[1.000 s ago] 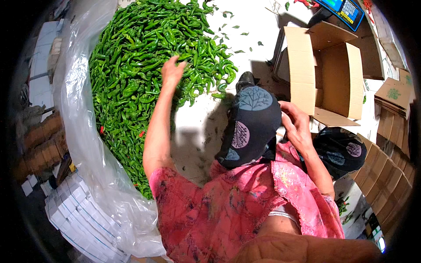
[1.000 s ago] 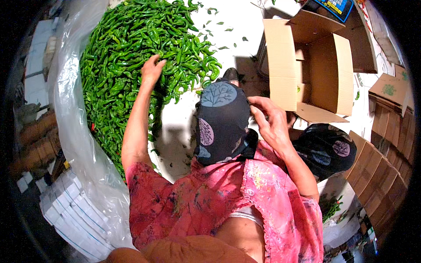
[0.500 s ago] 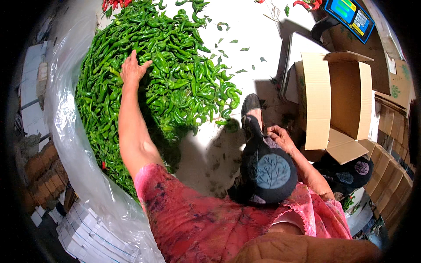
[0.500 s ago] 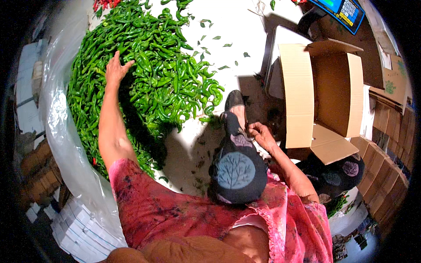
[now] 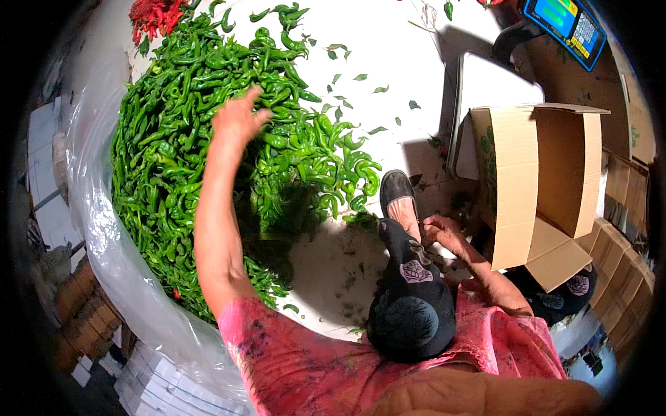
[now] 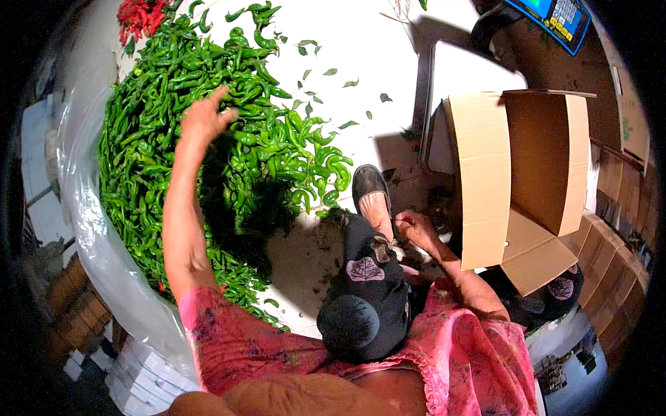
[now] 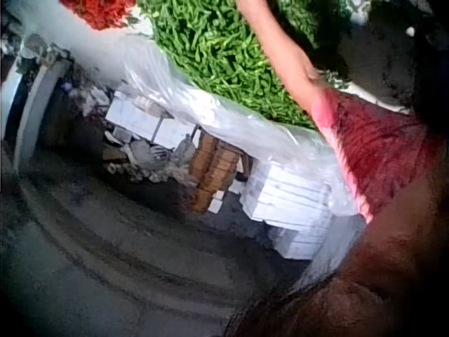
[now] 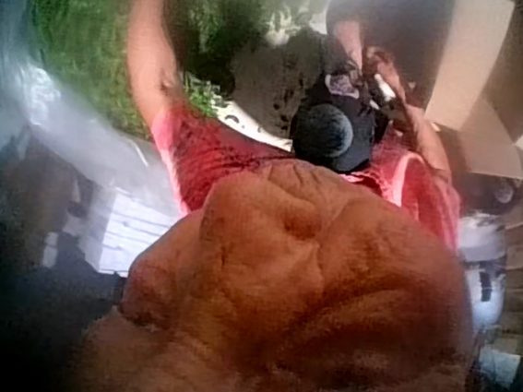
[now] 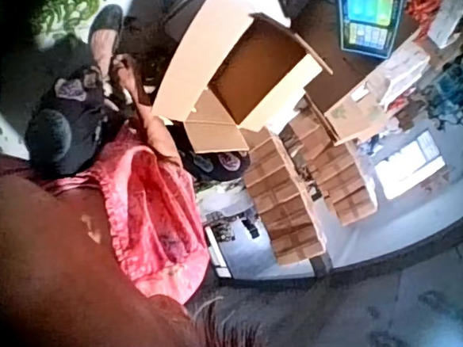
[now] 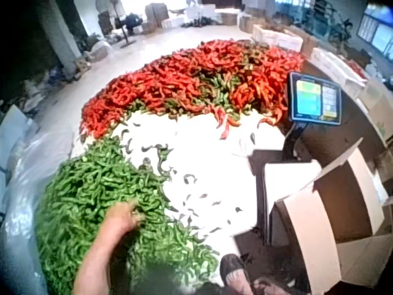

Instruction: The person tapes the bottom of a cardboard box using a tape dispenser and then fills the box with green peppers by hand from a large pile on the floor.

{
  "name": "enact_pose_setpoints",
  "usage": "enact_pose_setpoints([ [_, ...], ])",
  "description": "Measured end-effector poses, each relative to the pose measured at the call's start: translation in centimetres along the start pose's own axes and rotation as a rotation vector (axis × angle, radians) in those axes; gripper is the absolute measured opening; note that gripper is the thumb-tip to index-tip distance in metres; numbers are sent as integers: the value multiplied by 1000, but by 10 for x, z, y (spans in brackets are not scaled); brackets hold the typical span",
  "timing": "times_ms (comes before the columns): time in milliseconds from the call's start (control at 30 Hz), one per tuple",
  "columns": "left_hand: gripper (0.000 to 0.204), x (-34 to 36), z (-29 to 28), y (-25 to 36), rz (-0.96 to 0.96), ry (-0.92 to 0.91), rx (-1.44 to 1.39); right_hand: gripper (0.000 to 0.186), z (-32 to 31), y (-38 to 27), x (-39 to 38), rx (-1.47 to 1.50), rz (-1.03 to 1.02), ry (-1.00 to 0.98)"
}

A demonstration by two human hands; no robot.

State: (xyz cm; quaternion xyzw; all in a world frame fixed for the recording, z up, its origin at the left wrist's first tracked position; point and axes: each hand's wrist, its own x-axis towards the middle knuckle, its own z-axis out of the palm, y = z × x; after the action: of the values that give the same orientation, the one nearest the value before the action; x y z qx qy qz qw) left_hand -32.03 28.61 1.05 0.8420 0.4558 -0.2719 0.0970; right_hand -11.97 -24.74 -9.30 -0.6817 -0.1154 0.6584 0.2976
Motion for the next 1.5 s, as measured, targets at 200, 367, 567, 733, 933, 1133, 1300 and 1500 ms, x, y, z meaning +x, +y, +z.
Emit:
enact_pose_setpoints([
  [200, 90, 117, 35, -121, -308, 192, 60, 27, -2, -12, 11, 65, 33, -13],
  [367, 91, 140, 50, -29, -143, -18, 11, 31, -27, 26, 21, -13, 72, 123],
  [567, 84, 73, 76, 24, 65, -97, -68, 30, -7, 4, 22, 51, 49, 104],
  [733, 74, -13, 106, 68, 239, -75, -100, 32, -9, 22, 27, 15, 69, 9],
  [933, 61, -99, 118, 98, 427, -50, -299, 25, -11, -5, 31, 47, 61, 76],
  [1133, 41, -107, 87, 52, 419, -79, -877, 18, -2, -14, 45, 141, -11, 79],
  [1300, 78, -72, 156, -9, -162, 324, -446, 14, 14, -23, 55, 143, -39, -30],
  [1500, 76, -95, 195, 118, 64, 454, -508, 14, 4, -22, 70, 159, -29, -66],
])
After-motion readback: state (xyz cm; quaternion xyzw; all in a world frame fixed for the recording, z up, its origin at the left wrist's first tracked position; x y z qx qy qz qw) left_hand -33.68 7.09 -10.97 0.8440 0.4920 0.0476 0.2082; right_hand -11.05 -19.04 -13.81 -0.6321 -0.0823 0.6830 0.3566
